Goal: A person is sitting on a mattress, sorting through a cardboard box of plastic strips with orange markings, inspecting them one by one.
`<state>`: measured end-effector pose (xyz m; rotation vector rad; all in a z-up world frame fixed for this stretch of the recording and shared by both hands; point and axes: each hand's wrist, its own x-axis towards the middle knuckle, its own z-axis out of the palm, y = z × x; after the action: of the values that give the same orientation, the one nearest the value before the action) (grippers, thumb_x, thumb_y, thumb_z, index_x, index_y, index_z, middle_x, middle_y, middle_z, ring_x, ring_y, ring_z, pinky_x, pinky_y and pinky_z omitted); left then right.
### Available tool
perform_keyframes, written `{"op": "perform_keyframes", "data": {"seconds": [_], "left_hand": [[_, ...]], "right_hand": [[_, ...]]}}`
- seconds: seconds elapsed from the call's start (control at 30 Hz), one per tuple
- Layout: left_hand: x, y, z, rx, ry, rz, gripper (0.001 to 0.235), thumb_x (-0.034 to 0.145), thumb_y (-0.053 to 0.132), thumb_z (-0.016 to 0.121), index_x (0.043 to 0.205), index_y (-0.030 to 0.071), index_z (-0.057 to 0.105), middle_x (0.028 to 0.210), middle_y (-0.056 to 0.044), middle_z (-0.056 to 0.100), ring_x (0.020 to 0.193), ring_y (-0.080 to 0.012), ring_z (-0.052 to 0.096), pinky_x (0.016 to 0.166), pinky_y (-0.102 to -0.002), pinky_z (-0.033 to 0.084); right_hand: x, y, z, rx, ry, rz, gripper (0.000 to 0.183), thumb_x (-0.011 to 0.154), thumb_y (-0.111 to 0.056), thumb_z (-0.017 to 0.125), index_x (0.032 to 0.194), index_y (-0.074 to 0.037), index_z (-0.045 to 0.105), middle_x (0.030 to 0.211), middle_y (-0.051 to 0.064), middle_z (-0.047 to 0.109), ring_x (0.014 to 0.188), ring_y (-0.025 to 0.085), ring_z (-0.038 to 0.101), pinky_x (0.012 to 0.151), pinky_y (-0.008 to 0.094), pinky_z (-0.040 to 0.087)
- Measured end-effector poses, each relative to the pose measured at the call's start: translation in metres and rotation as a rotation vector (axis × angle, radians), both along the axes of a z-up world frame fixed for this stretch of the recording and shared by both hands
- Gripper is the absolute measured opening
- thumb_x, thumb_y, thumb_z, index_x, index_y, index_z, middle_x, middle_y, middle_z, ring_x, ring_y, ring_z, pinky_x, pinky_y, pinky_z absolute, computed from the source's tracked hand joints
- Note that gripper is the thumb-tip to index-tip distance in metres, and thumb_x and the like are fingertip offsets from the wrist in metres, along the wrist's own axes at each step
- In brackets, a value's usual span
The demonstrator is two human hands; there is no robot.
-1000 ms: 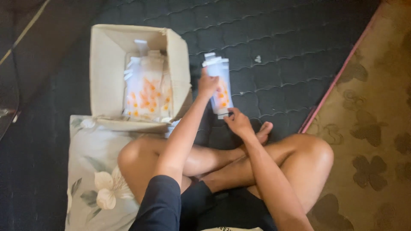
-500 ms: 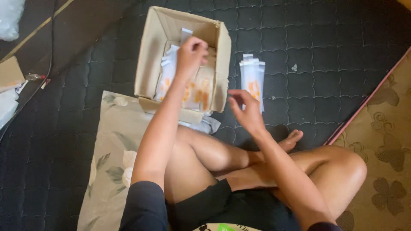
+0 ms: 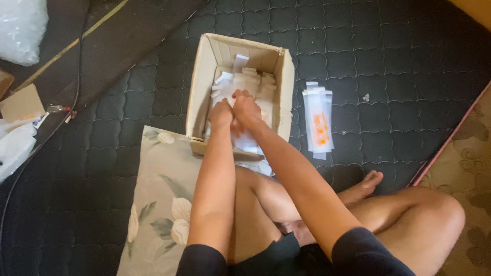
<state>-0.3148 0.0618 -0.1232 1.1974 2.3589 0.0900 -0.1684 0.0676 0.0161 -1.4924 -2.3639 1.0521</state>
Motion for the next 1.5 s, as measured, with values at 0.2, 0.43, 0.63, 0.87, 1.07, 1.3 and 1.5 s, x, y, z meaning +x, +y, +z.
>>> {"op": "perform_keyframes", "data": {"seconds": [0.2, 0.43, 0.63, 0.87, 1.07, 1.3, 1.5], "left_hand": [[0.036, -0.024, 0.075, -0.039, -0.093, -0.025, 0.042, 0.103, 0.027, 0.037, 0.138, 0.016, 0.058, 0.136, -0.017, 0.054, 0.122, -0.0471, 0.061, 0.092, -0.066, 0.051], [0.055, -0.031, 0.11, -0.079, -0.116, 0.026, 0.048, 0.104, 0.022, 0.03, 0.145, 0.007, 0.049, 0.138, -0.019, 0.053, 0.126, -0.0476, 0.059, 0.093, -0.069, 0.049], [0.093, -0.057, 0.211, 0.622, 0.188, -0.053, 0.049, 0.1, 0.005, 0.057, 0.146, 0.011, 0.045, 0.158, -0.027, 0.025, 0.14, -0.0519, 0.036, 0.104, -0.063, 0.045], [0.147, -0.077, 0.273, 1.035, 0.199, -0.389, 0.067, 0.069, 0.0, 0.08, 0.131, 0.019, 0.062, 0.164, -0.023, 0.014, 0.149, -0.0529, 0.017, 0.112, -0.068, 0.031], [0.234, -0.103, 0.267, 1.02, -0.069, -0.709, 0.045, 0.069, 0.008, 0.068, 0.112, 0.02, 0.066, 0.151, -0.014, 0.035, 0.143, -0.0418, 0.032, 0.115, -0.058, 0.028], [0.271, -0.114, 0.234, 0.538, -0.568, -0.638, 0.009, 0.092, 0.027, 0.066, 0.094, 0.019, 0.068, 0.081, -0.009, 0.073, 0.072, -0.0321, 0.073, 0.066, -0.042, 0.054], [0.273, -0.115, 0.209, 0.514, -1.003, -0.229, 0.015, 0.093, 0.028, 0.073, 0.098, 0.014, 0.072, 0.063, -0.008, 0.07, 0.051, -0.0163, 0.065, 0.049, -0.025, 0.05]], "right_hand": [[-0.005, 0.02, -0.067, 0.184, -0.174, -0.026, 0.039, 0.092, -0.028, 0.072, 0.122, -0.012, 0.053, 0.122, 0.014, 0.054, 0.116, 0.041, 0.061, 0.086, 0.062, 0.058], [0.005, 0.008, -0.027, -0.128, -0.142, -0.105, 0.038, 0.093, -0.038, 0.068, 0.121, -0.031, 0.044, 0.116, -0.001, 0.069, 0.118, 0.026, 0.067, 0.102, 0.051, 0.054], [0.036, 0.024, 0.036, -0.029, 0.004, 0.016, 0.026, 0.096, -0.039, 0.062, 0.112, -0.019, 0.068, 0.102, 0.012, 0.076, 0.108, 0.037, 0.071, 0.087, 0.057, 0.058], [0.173, 0.002, 0.179, 0.005, 0.232, 0.407, 0.03, 0.105, -0.032, 0.049, 0.102, -0.006, 0.064, 0.085, 0.016, 0.077, 0.08, 0.038, 0.073, 0.081, 0.054, 0.056], [0.297, -0.022, 0.181, -0.219, 0.146, 0.492, 0.031, 0.102, -0.029, 0.053, 0.09, -0.004, 0.068, 0.068, 0.018, 0.076, 0.062, 0.031, 0.076, 0.068, 0.045, 0.06], [0.389, -0.057, 0.155, -0.494, 0.222, 0.112, 0.021, 0.092, -0.021, 0.07, 0.097, -0.003, 0.079, 0.069, 0.024, 0.076, 0.044, 0.024, 0.069, 0.031, 0.029, 0.054], [0.446, -0.054, 0.049, -0.392, 0.897, -0.39, 0.011, 0.083, -0.001, 0.075, 0.092, 0.004, 0.071, 0.067, 0.018, 0.067, 0.053, 0.022, 0.067, 0.047, 0.032, 0.06]]}}
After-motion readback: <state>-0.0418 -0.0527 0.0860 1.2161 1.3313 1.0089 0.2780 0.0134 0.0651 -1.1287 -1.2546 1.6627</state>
